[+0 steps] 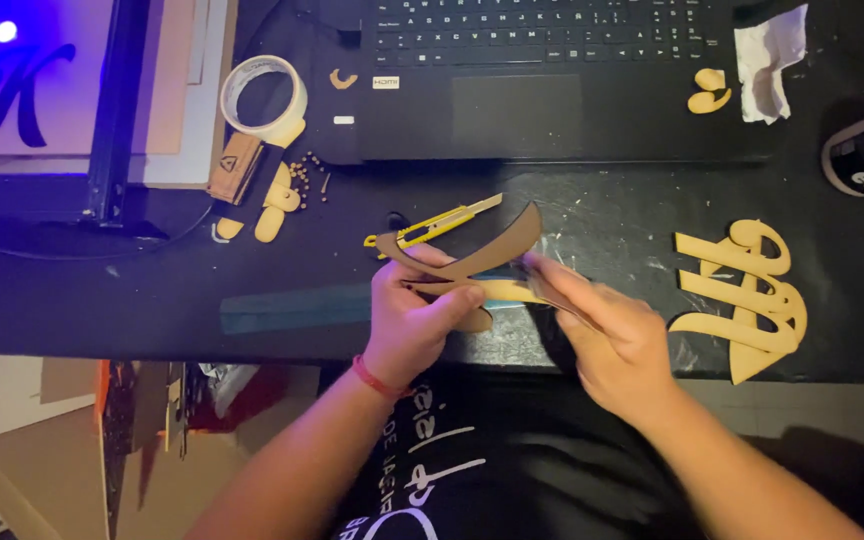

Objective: Sanding the edges of laser-cut wooden letters and shapes to remove burrs and smooth the finish.

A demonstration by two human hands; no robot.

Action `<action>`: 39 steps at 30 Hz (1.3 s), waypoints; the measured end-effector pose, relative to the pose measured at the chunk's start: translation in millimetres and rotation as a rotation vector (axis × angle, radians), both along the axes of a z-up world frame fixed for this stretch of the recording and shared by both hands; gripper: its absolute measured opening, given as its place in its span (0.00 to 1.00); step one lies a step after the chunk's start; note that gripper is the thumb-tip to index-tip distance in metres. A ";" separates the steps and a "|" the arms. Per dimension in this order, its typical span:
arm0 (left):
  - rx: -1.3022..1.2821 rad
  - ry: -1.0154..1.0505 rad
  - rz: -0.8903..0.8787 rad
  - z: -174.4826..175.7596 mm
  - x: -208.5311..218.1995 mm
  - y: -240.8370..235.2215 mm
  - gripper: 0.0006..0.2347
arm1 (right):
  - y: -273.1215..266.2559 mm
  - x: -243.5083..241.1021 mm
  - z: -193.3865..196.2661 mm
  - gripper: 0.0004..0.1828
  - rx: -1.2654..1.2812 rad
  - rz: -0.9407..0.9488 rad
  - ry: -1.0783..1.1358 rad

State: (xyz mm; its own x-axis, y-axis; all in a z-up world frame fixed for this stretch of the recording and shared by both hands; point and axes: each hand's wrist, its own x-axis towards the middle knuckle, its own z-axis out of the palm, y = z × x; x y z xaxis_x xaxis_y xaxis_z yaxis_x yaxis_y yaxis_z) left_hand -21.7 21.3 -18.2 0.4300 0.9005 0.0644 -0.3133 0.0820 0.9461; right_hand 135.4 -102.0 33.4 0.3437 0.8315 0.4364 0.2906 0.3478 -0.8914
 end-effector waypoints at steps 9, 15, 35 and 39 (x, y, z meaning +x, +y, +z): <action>-0.070 0.076 0.059 7.6 -1.4 -4.0 0.13 | -53.1 15.1 -4.6 0.34 -0.508 -0.358 0.157; 0.017 0.175 0.043 15.4 -1.9 -4.7 0.08 | -2.6 -5.2 9.0 0.33 -0.209 -0.176 0.815; -0.009 0.129 0.003 0.8 -1.5 -2.2 0.09 | -37.7 30.8 -29.4 0.23 -0.378 -0.003 0.169; -0.059 0.252 -0.078 19.3 -1.7 -2.2 0.10 | -37.1 53.9 -4.9 0.26 -0.558 0.106 -0.015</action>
